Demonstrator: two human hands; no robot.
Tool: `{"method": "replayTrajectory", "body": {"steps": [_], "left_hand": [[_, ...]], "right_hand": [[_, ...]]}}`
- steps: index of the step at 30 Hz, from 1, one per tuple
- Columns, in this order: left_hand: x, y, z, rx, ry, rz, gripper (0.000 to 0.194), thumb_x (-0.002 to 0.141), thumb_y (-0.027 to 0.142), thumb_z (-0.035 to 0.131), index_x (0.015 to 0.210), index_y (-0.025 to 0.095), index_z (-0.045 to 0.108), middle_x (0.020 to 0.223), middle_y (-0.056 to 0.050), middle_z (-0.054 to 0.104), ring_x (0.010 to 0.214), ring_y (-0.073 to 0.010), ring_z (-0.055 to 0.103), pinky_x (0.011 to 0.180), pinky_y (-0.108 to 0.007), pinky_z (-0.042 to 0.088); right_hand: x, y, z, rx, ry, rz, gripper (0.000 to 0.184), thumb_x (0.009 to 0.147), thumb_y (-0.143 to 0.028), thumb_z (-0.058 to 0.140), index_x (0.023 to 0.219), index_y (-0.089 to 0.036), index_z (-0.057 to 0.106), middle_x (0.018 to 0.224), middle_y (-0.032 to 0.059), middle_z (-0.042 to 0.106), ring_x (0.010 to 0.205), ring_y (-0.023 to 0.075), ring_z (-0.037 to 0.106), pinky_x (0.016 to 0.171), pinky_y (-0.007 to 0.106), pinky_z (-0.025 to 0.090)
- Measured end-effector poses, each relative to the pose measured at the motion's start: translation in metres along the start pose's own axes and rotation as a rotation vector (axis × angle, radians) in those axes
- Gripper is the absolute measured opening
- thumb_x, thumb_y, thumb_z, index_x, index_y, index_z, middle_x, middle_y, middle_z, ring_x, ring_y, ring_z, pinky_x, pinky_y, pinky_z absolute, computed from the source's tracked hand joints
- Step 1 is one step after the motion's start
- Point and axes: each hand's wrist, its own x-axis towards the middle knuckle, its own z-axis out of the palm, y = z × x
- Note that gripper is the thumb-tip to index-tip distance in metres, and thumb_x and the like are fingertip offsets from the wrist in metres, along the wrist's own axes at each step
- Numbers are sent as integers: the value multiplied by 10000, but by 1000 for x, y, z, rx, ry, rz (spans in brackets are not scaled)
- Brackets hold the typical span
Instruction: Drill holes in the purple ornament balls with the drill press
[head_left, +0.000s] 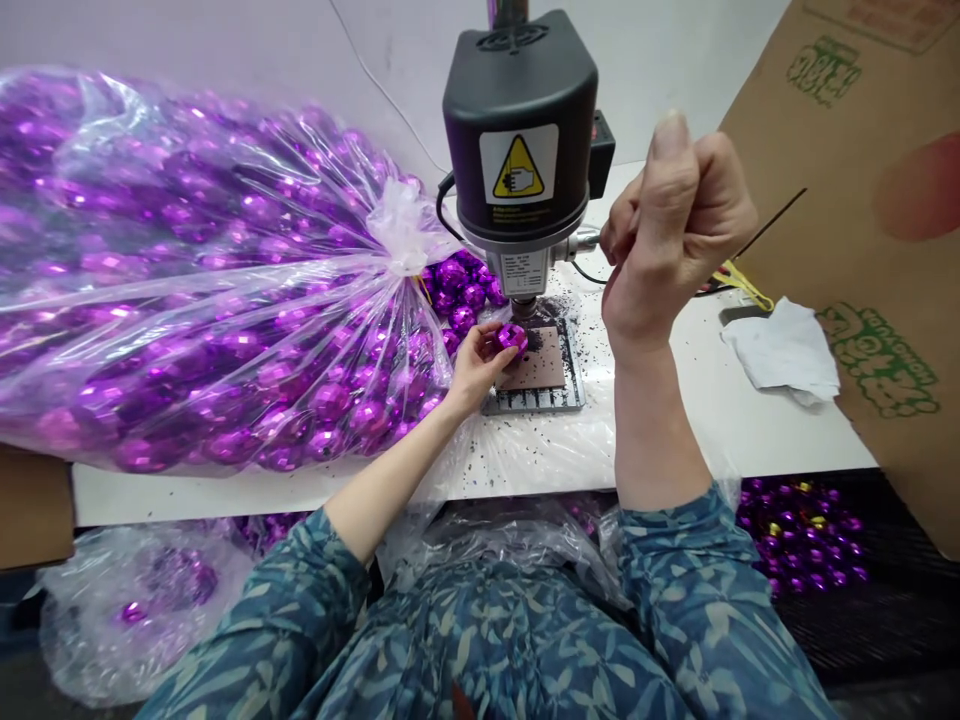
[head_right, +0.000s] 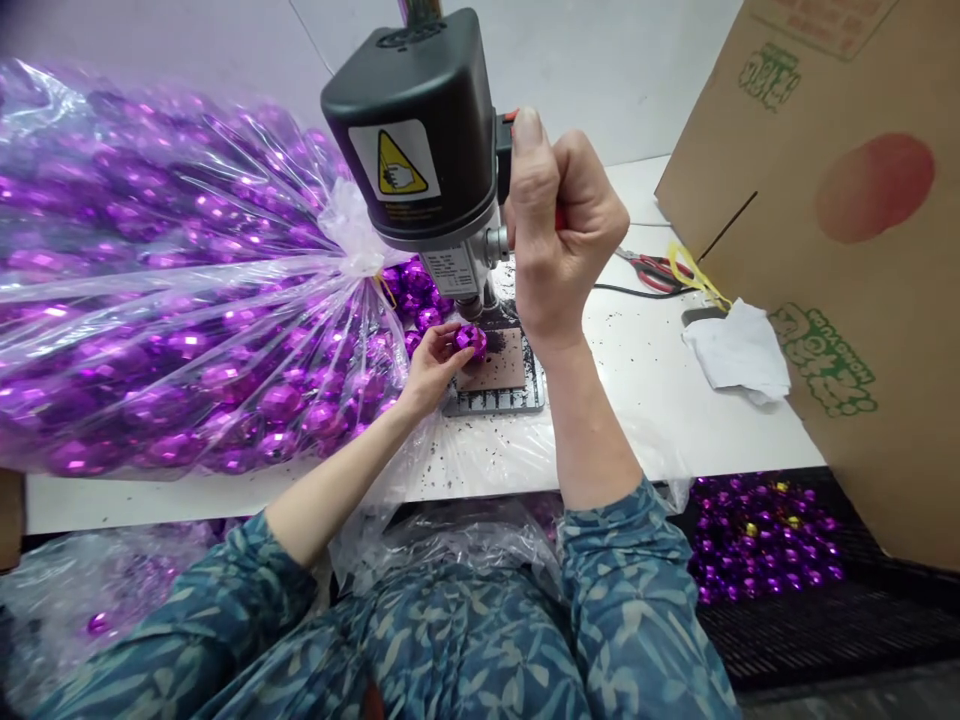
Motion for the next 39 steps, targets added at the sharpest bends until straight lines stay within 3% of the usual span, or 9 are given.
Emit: {"method": "replayTrajectory", "body": {"steps": [5,11,18,22,34,39], "left_hand": [[5,-5,3,-47,-48,2,534,729,327,906,1161,218,613,1170,-81,737,1107,-232,734,1081,-475,571],[3,-13,4,61,-117,86,569,734,315,892,1207,208,593,1207,-102,732,1132,-243,729,1085,-481,566],[2,-15,10,177,-57,180,516,773,268,835,1208,211,564,1183,-94,726,1085,-228,735,1008,-447,601],[-2,-9,14,274,-100,218,511,788,249,812,1234,208,566,1255,-108,701,1149,-244,709,1023,-452,592],[-3,-20,20,90,-84,171,580,780,497,868,1187,229,553,1184,-110,724,1103,-249,734,995,-483,603],[-3,-19,19,91,-82,186,596,772,540,863,1180,219,571,1189,-121,726,1105,-259,733,998,-496,603]], "right_hand": [[0,0,-1,57,13,26,533,895,-614,561,636,-238,287,466,-93,288,384,33,277,447,246,305],[-1,-5,0,11,28,44,574,872,-699,509,635,-240,258,469,-94,251,386,29,253,450,248,311],[-1,-8,1,-24,17,37,591,872,-724,462,636,-236,224,490,-87,228,381,13,252,431,227,297],[-2,-8,0,-86,11,47,581,876,-732,431,649,-241,219,486,-90,239,384,14,261,433,230,309],[-3,-6,-2,-70,34,46,612,858,-758,470,639,-241,224,481,-87,235,384,22,286,426,251,287],[-12,-8,-4,-13,81,33,615,906,-631,574,617,-216,224,472,-79,258,391,22,317,441,262,235]]}}
